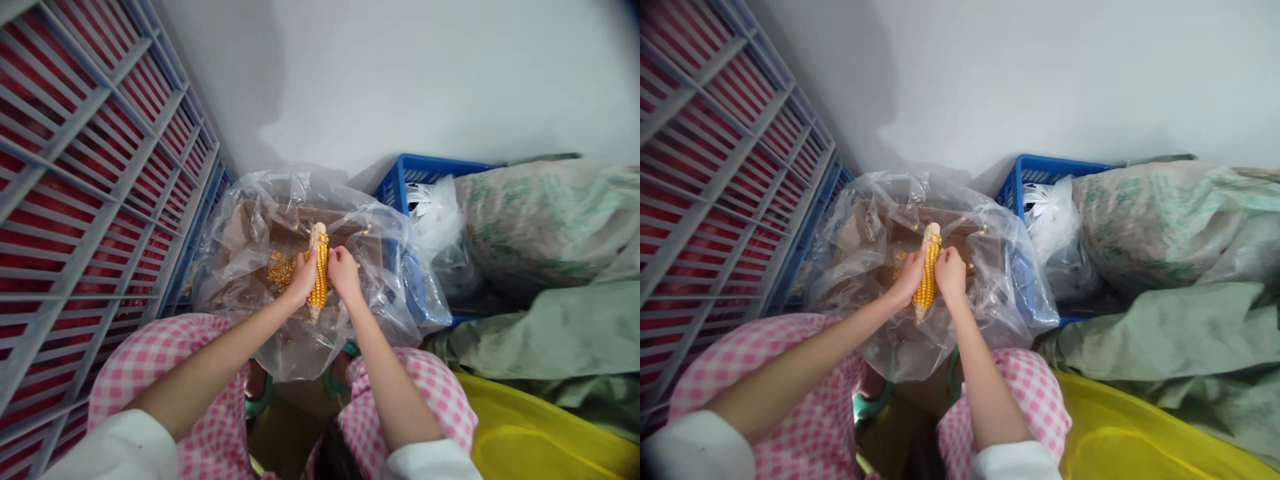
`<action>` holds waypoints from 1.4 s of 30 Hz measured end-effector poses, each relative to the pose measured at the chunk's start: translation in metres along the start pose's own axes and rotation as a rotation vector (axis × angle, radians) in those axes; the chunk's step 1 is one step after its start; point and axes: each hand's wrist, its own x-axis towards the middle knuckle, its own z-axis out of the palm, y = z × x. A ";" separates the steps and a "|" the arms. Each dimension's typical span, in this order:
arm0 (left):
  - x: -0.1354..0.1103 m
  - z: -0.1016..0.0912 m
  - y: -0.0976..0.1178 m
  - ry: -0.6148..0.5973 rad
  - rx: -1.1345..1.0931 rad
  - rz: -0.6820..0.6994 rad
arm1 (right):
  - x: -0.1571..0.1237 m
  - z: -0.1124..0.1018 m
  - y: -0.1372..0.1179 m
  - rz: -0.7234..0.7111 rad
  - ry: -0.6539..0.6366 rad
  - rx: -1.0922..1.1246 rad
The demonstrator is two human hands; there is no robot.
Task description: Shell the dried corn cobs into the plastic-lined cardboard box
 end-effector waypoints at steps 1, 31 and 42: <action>0.000 0.000 0.001 -0.010 0.005 0.011 | 0.002 -0.006 0.000 -0.007 -0.010 -0.026; -0.034 0.000 0.014 -0.167 0.346 0.352 | 0.009 -0.041 0.002 -0.030 0.185 0.098; -0.036 0.000 0.028 -0.230 -0.058 0.113 | 0.016 -0.032 0.009 0.026 0.075 0.416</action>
